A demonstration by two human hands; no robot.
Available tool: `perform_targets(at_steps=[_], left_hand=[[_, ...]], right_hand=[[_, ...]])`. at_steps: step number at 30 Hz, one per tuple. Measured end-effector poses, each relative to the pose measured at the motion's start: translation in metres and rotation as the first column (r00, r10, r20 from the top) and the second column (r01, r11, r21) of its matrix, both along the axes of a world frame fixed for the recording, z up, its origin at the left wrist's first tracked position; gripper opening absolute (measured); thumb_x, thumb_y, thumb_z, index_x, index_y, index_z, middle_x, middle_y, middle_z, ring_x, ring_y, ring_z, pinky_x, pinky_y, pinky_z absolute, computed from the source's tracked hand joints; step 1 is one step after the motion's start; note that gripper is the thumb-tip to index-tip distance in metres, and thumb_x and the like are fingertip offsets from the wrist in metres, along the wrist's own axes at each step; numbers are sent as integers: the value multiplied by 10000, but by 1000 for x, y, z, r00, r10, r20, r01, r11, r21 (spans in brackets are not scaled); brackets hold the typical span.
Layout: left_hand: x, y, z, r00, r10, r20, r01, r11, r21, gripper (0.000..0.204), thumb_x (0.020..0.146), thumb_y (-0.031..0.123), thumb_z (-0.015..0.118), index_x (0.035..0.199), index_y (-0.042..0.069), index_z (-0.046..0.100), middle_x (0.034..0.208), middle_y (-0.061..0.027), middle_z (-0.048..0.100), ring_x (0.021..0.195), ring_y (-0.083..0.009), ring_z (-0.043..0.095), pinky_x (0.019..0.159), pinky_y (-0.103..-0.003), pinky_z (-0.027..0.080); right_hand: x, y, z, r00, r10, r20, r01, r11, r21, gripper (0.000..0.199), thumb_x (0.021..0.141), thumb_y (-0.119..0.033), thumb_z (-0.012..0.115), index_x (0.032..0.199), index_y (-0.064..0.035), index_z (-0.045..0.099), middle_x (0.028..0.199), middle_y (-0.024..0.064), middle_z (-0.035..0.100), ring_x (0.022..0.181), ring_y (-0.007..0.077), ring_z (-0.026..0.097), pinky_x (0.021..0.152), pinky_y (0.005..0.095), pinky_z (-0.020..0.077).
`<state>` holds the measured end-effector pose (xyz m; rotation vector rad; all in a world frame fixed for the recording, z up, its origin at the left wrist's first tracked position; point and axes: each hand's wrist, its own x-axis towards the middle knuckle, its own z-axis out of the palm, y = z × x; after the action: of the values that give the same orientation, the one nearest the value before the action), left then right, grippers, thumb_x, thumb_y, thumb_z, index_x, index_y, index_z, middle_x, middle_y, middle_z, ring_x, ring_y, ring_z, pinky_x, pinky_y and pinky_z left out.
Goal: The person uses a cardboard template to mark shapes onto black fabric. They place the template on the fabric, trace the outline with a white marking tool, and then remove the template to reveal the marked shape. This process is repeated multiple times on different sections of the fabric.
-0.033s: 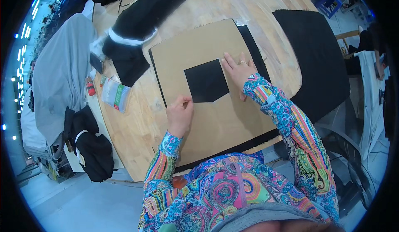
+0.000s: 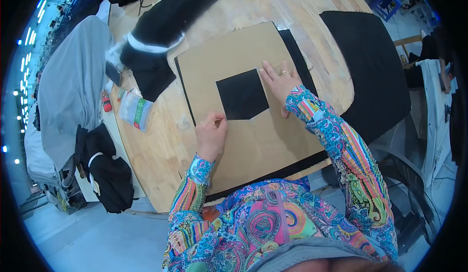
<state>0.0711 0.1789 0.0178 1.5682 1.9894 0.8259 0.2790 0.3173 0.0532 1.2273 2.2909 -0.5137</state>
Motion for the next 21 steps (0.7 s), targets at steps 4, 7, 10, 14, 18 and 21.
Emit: perform_targets(at_steps=[4,7,10,14,18,21], left_hand=[[1,-4,0,1000,-1,-10,1,1000,-7,66,793,51,620,834,1,626,732,-96,672,682,-145,671,612,-257,513],[0,-5,-1,999,-15,-42,15,1000,-3,69,791,54,624,835,1,626,730,-97,671,682,-149,673,610,-258,513],[2,-5,3,995,-33,-89,32,999,-13,72,791,56,629,837,0,627,731,-96,671,681,-143,670,610,-254,512],[0,-7,-1,999,-18,28,18,1000,-2,67,806,57,636,841,0,635,733,-59,667,674,-99,641,614,-235,501],[16,-5,5,940,28,340,-16,999,-38,62,821,58,641,847,2,644,733,-16,654,681,-62,606,623,-213,488],[31,-3,4,954,1,301,24,997,-77,64,823,61,642,851,3,647,728,-11,651,686,-65,607,625,-209,484]], right_hand=[[-1,-1,0,1000,5,6,-5,1000,4,1446,278,-91,923,1464,-104,95,1543,69,-1,1346,485,177,1032,592,313],[-1,-1,1,1000,10,10,-10,1000,1,1439,288,-99,927,1464,-100,97,1542,74,-5,1345,486,178,1030,591,319],[-1,-1,1,1000,14,11,-14,1000,0,1435,293,-100,929,1463,-96,98,1541,80,-8,1344,489,176,1028,592,324],[1,1,4,1000,18,1,-18,1000,-25,1440,295,-128,935,1463,-91,93,1542,86,-9,1343,496,168,1029,596,317],[2,-1,4,1000,10,-17,-10,1000,-27,1446,299,-179,942,1462,-87,88,1542,91,-6,1346,494,160,1034,596,305],[0,-1,7,1000,21,1,-20,999,-28,1447,303,-199,945,1462,-85,87,1542,94,-5,1349,490,159,1038,589,302]])
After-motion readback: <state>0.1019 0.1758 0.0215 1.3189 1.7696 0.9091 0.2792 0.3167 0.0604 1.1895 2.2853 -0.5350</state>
